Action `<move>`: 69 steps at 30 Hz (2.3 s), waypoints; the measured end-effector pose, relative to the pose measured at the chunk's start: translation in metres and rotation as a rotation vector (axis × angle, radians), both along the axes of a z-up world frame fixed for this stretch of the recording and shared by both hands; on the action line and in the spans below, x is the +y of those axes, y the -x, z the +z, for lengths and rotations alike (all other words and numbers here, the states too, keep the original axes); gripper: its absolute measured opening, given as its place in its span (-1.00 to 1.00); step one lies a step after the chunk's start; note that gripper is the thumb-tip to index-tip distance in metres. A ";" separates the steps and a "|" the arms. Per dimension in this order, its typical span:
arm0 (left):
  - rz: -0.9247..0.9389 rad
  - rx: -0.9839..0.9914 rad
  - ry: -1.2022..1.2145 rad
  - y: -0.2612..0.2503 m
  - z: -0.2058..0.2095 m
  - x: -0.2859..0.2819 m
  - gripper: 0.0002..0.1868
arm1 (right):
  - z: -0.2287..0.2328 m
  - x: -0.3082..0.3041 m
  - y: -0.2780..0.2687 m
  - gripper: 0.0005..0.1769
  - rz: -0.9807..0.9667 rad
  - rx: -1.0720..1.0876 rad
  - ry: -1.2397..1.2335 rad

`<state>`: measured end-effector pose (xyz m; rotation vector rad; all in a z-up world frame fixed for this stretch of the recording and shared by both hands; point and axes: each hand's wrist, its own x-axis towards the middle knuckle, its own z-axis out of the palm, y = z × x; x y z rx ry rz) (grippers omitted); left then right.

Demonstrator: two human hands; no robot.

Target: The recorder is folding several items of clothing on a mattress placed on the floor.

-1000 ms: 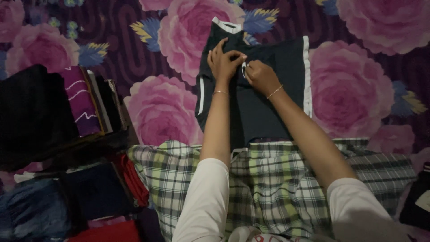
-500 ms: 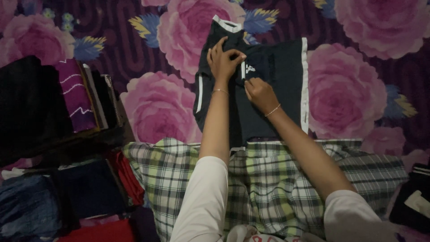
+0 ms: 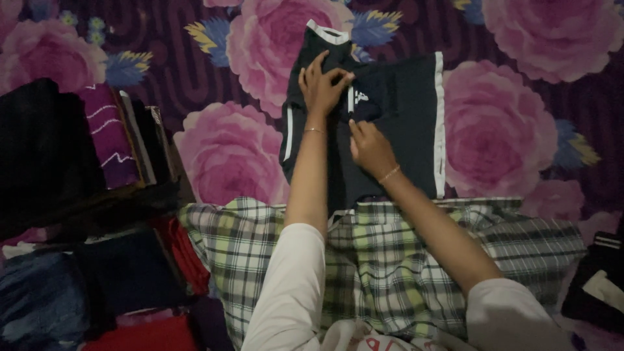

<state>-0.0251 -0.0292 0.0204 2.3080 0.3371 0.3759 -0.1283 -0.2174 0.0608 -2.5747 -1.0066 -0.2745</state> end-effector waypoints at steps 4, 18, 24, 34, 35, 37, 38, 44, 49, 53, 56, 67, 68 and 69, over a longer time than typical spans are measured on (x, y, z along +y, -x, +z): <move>-0.076 -0.179 0.111 -0.005 -0.015 0.025 -0.78 | 0.041 -0.024 0.033 -0.22 0.088 -0.034 0.064; -0.733 -0.096 -0.554 0.246 0.064 0.084 -0.46 | 0.083 -0.172 0.069 -0.70 -0.034 0.408 0.236; -0.732 0.039 -0.583 0.277 0.089 0.068 -0.30 | 0.046 -0.178 0.072 -0.37 -0.033 0.252 0.273; -0.749 0.065 -0.986 0.278 0.042 0.058 -0.27 | 0.047 -0.176 0.102 -0.32 -0.139 0.059 0.459; -0.763 0.047 -1.106 0.280 0.046 0.054 -0.30 | 0.042 -0.179 0.104 -0.39 -0.124 -0.036 0.439; -0.740 0.021 -1.141 0.281 0.031 0.055 -0.36 | 0.051 -0.175 0.111 -0.41 -0.138 -0.055 0.422; -0.714 -0.006 -1.175 0.281 0.024 0.056 -0.41 | 0.056 -0.173 0.114 -0.43 -0.151 -0.075 0.405; -0.615 -0.096 -1.289 0.282 0.032 0.049 -0.51 | 0.072 -0.166 0.118 -0.48 -0.167 -0.074 0.384; -0.616 -0.078 -1.223 0.272 0.011 0.052 -0.50 | 0.070 -0.162 0.120 -0.46 -0.180 -0.096 0.445; -0.654 -0.092 -1.149 0.265 0.005 0.058 -0.44 | 0.064 -0.160 0.116 -0.46 -0.198 -0.120 0.493; -0.662 -0.117 -1.152 0.262 -0.003 0.062 -0.45 | 0.079 -0.157 0.121 -0.58 -0.189 -0.079 0.436; -0.775 -0.006 -0.922 0.266 0.022 0.086 -0.29 | 0.073 -0.187 0.099 -0.60 -0.109 0.027 0.371; -0.770 -0.013 -0.923 0.274 0.030 0.087 -0.31 | 0.079 -0.188 0.101 -0.58 -0.070 0.017 0.368; -0.770 -0.007 -0.923 0.284 0.049 0.084 -0.31 | 0.082 -0.189 0.104 -0.58 -0.067 0.022 0.366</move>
